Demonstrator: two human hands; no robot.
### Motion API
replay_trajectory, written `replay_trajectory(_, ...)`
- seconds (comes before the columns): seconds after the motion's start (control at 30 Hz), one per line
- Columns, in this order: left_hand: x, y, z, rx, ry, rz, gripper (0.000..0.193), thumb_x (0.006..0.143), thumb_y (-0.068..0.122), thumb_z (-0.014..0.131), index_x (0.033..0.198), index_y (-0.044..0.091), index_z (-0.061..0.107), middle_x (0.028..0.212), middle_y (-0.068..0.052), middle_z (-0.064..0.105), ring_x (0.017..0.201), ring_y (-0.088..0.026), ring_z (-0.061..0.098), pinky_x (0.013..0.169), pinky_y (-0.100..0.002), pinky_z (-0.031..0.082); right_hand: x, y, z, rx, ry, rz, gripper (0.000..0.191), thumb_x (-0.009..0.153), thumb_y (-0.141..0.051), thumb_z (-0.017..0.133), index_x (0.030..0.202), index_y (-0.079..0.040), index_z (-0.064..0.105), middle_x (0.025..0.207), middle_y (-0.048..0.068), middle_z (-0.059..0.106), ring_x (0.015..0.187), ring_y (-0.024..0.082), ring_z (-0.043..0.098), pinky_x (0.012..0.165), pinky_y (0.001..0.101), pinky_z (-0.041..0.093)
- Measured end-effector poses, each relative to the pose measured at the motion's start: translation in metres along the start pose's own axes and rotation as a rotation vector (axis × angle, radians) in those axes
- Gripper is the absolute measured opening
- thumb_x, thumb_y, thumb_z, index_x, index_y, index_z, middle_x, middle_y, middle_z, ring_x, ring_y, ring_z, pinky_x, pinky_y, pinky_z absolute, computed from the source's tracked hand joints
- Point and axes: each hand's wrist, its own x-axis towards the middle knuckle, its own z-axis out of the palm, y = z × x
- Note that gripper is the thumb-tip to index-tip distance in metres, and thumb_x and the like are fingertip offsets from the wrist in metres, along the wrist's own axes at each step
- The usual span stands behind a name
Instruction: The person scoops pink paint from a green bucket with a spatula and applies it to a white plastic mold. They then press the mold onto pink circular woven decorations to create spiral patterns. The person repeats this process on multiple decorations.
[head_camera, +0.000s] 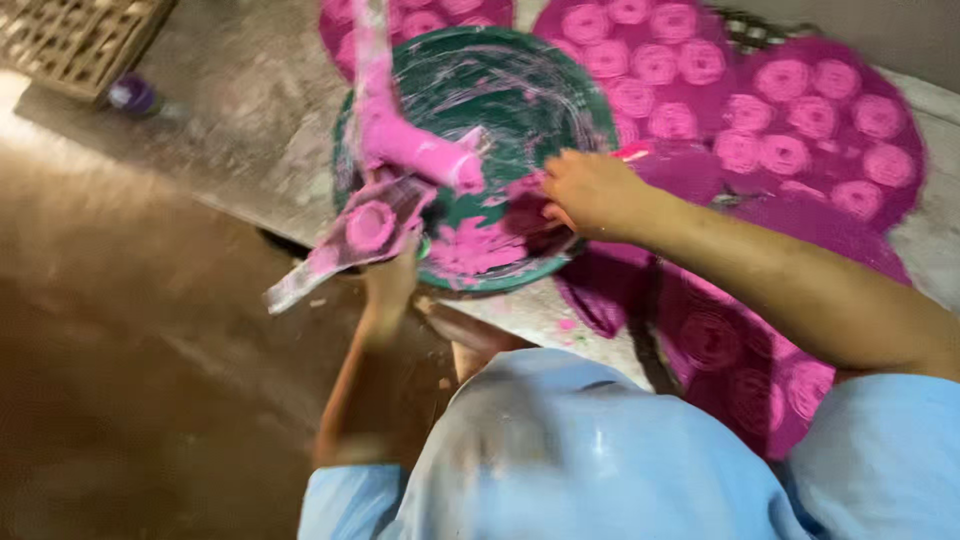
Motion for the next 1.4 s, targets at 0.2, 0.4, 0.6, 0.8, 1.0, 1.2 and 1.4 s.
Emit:
replay_trajectory(0.2, -0.002, -0.016, 0.03, -0.282, -0.05, -0.531, 0.034, 0.097, 0.006, 0.067, 0.13, -0.002, 0.065, 0.123, -0.014, 0.068, 0.114, -0.029, 0.063, 0.1, -0.04, 0.048, 0.047, 0.0, 0.045, -0.243, -0.271, -0.075, 0.013, 0.081, -0.018, 0.069, 0.083, -0.008, 0.076, 0.087, 0.016, 0.073, 0.085, 0.036, 0.072, 0.071, 0.0482, 0.059)
replay_trajectory(0.4, -0.009, -0.048, 0.036, -0.33, -0.046, -0.639, 0.034, 0.095, 0.006, 0.068, 0.129, -0.001, 0.065, 0.122, -0.014, 0.068, 0.112, -0.029, 0.063, 0.098, -0.04, 0.049, 0.043, 0.022, 0.007, -0.123, -0.459, 0.164, 0.023, 0.085, -0.015, 0.063, 0.107, -0.01, 0.069, 0.096, 0.018, 0.075, 0.089, 0.04, 0.074, 0.073, 0.0532, 0.058)
replay_trajectory(0.6, -0.021, -0.07, 0.051, -0.372, -0.056, -0.685, 0.035, 0.094, 0.006, 0.069, 0.127, -0.001, 0.064, 0.12, -0.014, 0.067, 0.11, -0.029, 0.063, 0.096, -0.04, 0.049, 0.066, 0.017, 0.045, 0.091, -0.409, 0.222, 0.049, 0.084, -0.012, 0.062, 0.132, -0.013, 0.052, 0.097, 0.023, 0.072, 0.089, 0.046, 0.071, 0.075, 0.0571, 0.055)
replay_trajectory(0.8, -0.037, -0.078, 0.061, -0.396, -0.079, -0.708, 0.035, 0.093, 0.006, 0.071, 0.126, -0.001, 0.064, 0.119, -0.014, 0.067, 0.108, -0.029, 0.064, 0.094, -0.04, 0.05, 0.055, 0.024, 0.052, 0.316, -0.433, -0.071, 0.036, 0.08, -0.015, 0.061, 0.116, -0.015, 0.06, 0.098, 0.018, 0.073, 0.09, 0.042, 0.071, 0.073, 0.0541, 0.055)
replay_trajectory(1.0, -0.052, -0.083, 0.065, -0.395, -0.093, -0.736, 0.036, 0.091, 0.006, 0.072, 0.125, -0.001, 0.063, 0.117, -0.014, 0.067, 0.107, -0.029, 0.064, 0.093, -0.04, 0.05, 0.031, 0.024, 0.026, 0.016, -0.681, 0.205, 0.037, 0.093, -0.017, 0.054, 0.13, -0.013, 0.055, 0.093, 0.02, 0.074, 0.089, 0.039, 0.074, 0.08, 0.0512, 0.058)
replay_trajectory(1.2, -0.063, -0.087, 0.072, -0.406, -0.098, -0.742, 0.036, 0.09, 0.006, 0.073, 0.124, -0.001, 0.062, 0.115, -0.014, 0.066, 0.105, -0.029, 0.064, 0.091, -0.04, 0.051, 0.04, -0.023, 0.053, 0.018, -0.795, 0.202, 0.035, 0.091, -0.014, 0.057, 0.125, -0.015, 0.059, 0.101, 0.017, 0.073, 0.095, 0.037, 0.073, 0.08, 0.0508, 0.059)
replay_trajectory(1.4, -0.054, -0.089, 0.074, -0.418, -0.065, -0.73, 0.037, 0.089, 0.006, 0.074, 0.123, 0.0, 0.062, 0.114, -0.014, 0.066, 0.103, -0.029, 0.064, 0.089, -0.04, 0.051, 0.059, -0.058, 0.062, 0.218, -0.673, 0.186, 0.027, 0.086, -0.014, 0.061, 0.112, -0.008, 0.066, 0.105, 0.02, 0.072, 0.101, 0.038, 0.071, 0.084, 0.0503, 0.056)
